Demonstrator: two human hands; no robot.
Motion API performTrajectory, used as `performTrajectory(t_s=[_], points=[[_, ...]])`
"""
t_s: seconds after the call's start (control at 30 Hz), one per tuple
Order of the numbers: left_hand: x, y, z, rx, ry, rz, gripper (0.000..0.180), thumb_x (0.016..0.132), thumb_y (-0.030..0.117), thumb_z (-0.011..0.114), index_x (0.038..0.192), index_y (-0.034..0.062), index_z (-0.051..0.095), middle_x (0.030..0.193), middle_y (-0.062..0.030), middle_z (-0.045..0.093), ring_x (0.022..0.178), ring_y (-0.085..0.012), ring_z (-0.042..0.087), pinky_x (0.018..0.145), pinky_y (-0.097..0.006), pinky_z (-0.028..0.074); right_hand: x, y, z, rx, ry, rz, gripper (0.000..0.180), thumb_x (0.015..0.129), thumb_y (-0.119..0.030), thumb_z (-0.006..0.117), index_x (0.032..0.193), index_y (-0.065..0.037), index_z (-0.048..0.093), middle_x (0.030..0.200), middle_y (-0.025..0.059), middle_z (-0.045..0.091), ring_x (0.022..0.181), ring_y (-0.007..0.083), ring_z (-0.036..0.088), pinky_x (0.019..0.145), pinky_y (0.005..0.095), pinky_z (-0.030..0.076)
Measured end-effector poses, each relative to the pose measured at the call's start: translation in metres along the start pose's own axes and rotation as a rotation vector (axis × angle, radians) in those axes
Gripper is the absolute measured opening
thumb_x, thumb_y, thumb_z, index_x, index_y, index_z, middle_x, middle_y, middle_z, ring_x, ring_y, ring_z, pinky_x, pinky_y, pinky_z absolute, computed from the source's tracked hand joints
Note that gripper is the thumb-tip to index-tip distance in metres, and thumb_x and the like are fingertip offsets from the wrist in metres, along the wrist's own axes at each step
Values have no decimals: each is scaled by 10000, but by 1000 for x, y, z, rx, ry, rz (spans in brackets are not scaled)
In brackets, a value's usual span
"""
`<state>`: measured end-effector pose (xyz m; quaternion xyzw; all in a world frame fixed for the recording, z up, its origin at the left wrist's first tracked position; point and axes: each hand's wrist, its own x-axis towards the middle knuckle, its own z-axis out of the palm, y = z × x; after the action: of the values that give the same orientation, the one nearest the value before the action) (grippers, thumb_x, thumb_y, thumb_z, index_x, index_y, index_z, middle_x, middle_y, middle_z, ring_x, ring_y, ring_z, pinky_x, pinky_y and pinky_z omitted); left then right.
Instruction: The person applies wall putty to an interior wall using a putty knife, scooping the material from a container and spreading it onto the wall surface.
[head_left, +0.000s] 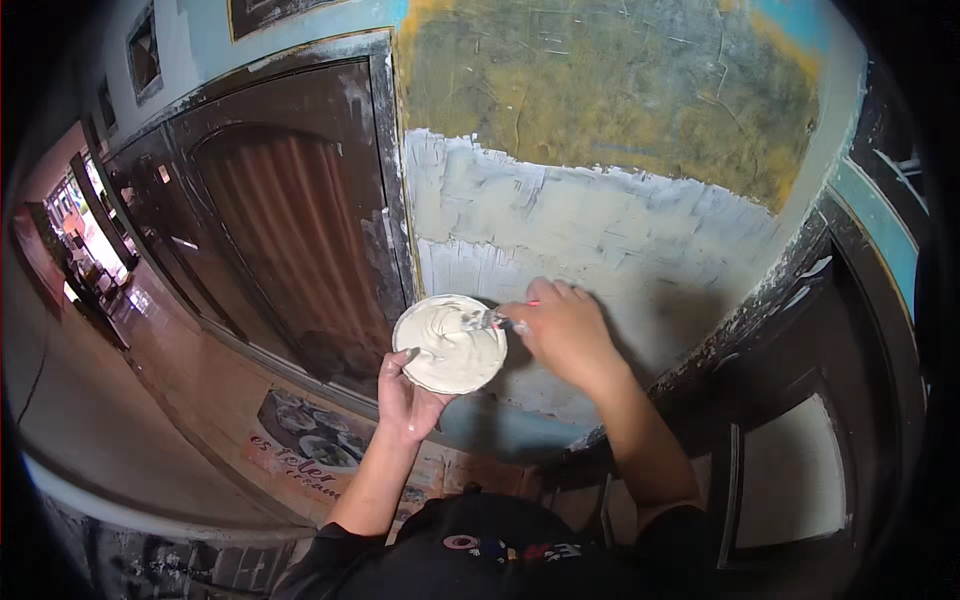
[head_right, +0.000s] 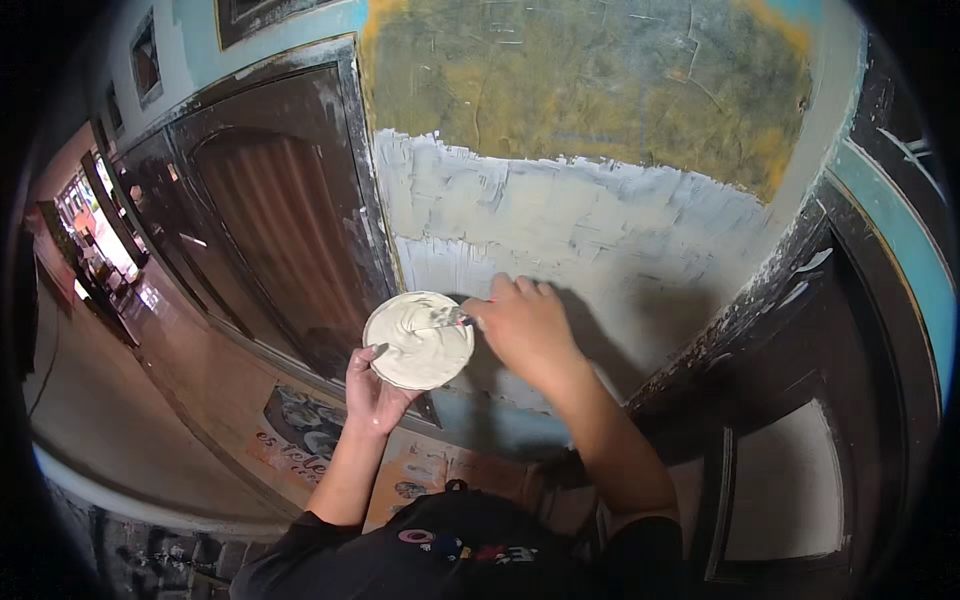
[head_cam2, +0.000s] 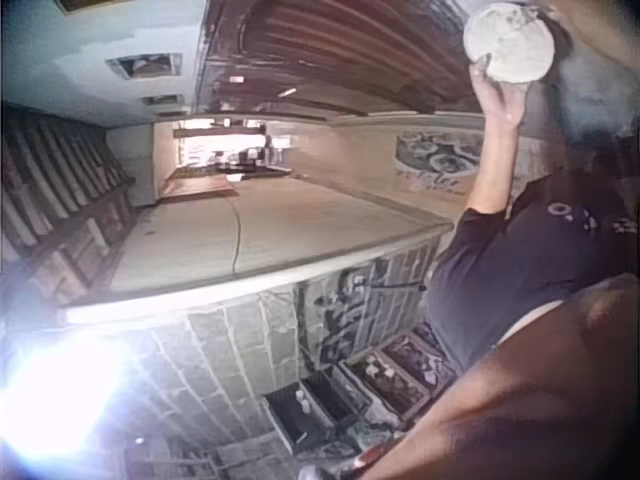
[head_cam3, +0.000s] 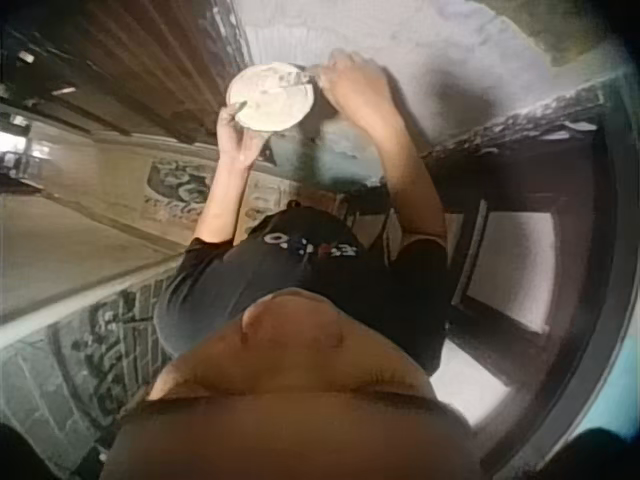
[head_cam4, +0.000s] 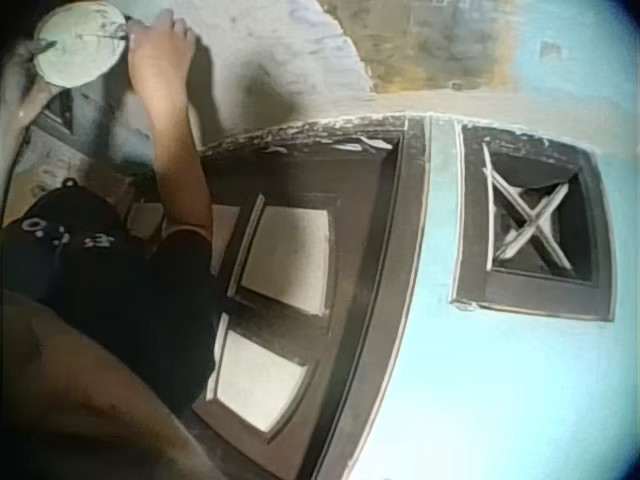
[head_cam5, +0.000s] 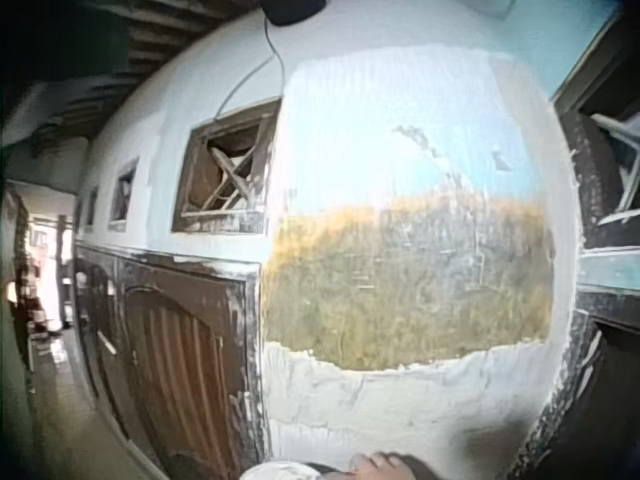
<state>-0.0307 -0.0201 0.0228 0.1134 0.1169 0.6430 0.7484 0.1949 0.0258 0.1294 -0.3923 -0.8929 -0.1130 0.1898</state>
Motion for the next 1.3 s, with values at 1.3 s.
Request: performTrajectory(t_s=[1.3], points=[[6,12,-19,-81,-52,-4,594,949,358,417,1449,40,395,1428,-166,500,1289,-344,511,1055,-523,444,13,21,-40,220,-189,3,245,839,-203,635,1075,-165,684,879,80,604,801,302,628,701,415,508]])
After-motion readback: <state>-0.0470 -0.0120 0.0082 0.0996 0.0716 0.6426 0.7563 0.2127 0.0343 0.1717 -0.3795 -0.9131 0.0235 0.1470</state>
